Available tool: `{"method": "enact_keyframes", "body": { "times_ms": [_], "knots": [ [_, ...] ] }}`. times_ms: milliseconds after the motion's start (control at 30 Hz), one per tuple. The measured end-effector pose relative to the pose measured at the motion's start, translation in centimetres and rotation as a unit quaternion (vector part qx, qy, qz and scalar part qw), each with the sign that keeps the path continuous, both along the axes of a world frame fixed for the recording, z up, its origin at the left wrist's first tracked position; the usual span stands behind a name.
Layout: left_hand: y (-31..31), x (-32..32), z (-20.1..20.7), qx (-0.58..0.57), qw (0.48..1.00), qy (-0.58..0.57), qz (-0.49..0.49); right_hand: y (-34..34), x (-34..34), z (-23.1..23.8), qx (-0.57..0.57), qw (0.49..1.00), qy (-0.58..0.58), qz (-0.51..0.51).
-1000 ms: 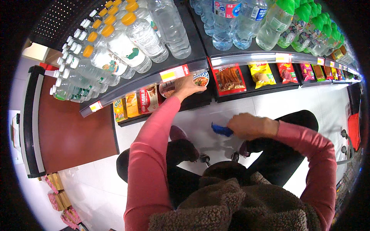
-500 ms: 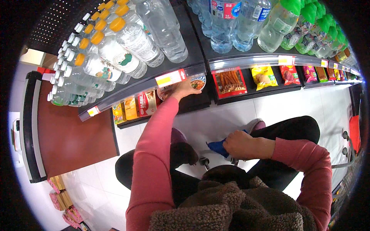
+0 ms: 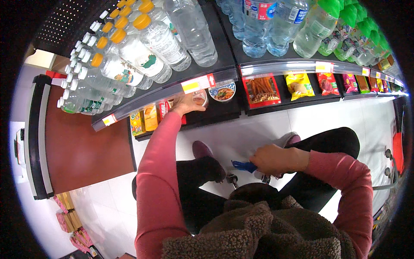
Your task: The person kneels in front of a low shelf and wipes the surface with a blue cloth. They pick up various packaged food items one by one, wipe each item, and place them back on the shelf in sequence.
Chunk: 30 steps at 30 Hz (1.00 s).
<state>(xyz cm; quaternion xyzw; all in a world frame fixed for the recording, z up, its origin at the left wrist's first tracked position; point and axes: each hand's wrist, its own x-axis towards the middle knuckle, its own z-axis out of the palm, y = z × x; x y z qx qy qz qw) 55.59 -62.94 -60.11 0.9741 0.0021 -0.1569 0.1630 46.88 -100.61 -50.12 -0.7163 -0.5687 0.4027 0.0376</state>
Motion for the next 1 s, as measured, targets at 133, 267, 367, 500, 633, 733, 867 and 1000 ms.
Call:
{"method": "enact_keyframes", "body": {
  "times_ms": [133,267,367,500,633,733,867,1000],
  "knots": [
    [-0.8,-0.3,-0.9,0.038,0.998,0.039,0.038,-0.1,0.8,0.0,0.004,0.996,0.064,-0.067],
    [-2.1,-2.2,0.7,0.124,0.992,-0.018,-0.025,-0.7,2.3,-0.6,0.065,0.985,0.056,-0.153],
    [-3.1,-4.7,3.8,0.042,0.997,0.050,-0.038,-0.3,3.4,-0.7,0.128,0.960,-0.019,-0.249],
    [-6.9,-8.1,8.6,0.062,0.994,0.066,-0.065,0.5,4.1,0.2,0.209,0.918,-0.007,-0.336],
    [-11.0,-10.3,13.0,-0.047,0.996,0.025,-0.068,2.1,2.0,1.7,0.323,0.894,-0.130,-0.282],
    [-13.3,-11.5,15.1,-0.113,0.989,-0.028,-0.096,4.1,-0.4,2.8,0.368,0.886,-0.154,-0.236],
    [-13.9,-13.4,16.9,-0.155,0.982,-0.013,-0.105,5.1,-2.0,4.4,0.406,0.877,-0.134,-0.218],
    [-13.5,-15.1,18.2,-0.197,0.970,-0.104,-0.097,3.9,-1.6,6.2,0.407,0.879,0.021,-0.247]
  ]
}}
